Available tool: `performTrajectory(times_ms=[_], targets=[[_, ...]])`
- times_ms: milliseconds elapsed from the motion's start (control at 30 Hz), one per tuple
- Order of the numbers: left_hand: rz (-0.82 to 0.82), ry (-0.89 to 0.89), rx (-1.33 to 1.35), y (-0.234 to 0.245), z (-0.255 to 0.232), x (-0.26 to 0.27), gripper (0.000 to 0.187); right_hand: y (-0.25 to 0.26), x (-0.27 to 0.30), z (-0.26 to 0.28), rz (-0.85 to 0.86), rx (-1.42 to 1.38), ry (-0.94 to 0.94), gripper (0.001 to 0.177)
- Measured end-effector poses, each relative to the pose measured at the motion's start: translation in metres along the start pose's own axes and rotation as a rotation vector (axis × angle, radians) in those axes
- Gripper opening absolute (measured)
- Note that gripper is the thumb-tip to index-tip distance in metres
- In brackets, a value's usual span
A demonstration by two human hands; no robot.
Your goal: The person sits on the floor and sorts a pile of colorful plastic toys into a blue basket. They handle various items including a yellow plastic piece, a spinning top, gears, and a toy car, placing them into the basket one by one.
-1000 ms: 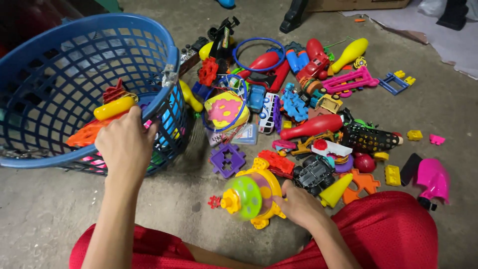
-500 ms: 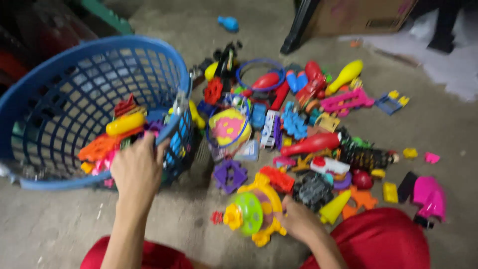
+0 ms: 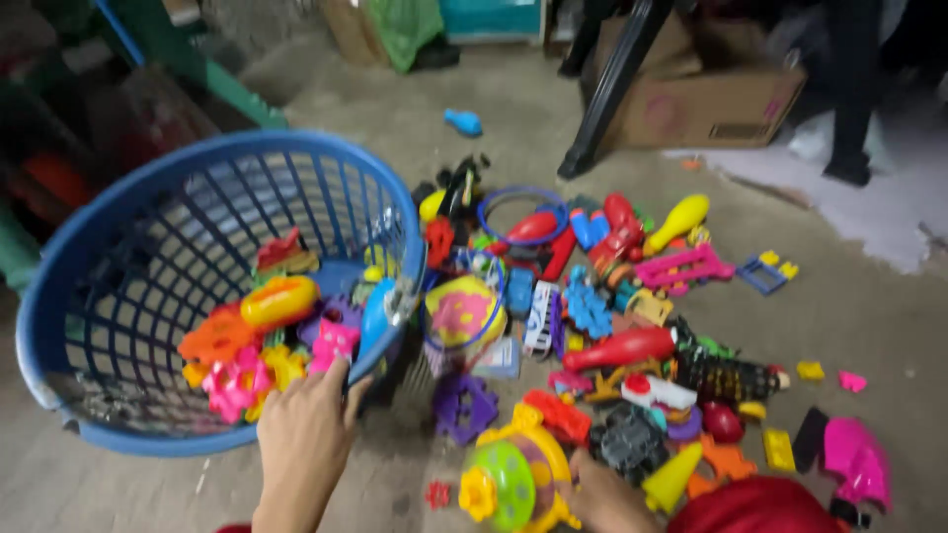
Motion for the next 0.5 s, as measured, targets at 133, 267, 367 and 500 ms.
performTrajectory(times_ms=[133,267,367,500], targets=[[-0.01,0.006,0.028,0.004,0.009,-0.028,0.031,-0.003,-0.017,-0.014,0.045,0.0,0.027,0.046],[0.021,0.013,0.011,-0.001,0.015,-0.054,0.036,-0.005,-0.03,-0.019,0.096,0.012,-0.034,0.049],[-0.05,0.004,0.04,-0.002,0.011,-0.054,0.036,-0.012,-0.033,-0.02,0.104,0.014,-0.044,0.052],[0.101,-0.012,0.026,0.006,-0.02,-0.047,0.04,-0.007,-0.027,-0.017,0.094,0.009,-0.069,0.052]])
Point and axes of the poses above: each hand's wrist, its own x-axis away from the middle knuckle, its own y-axis out of the back of the hand, z = x × y, the point moved 4 cm from there along -x, towards the middle knuckle, and after that the axes turned 14 degrees about -x, right-handed, at the moved point
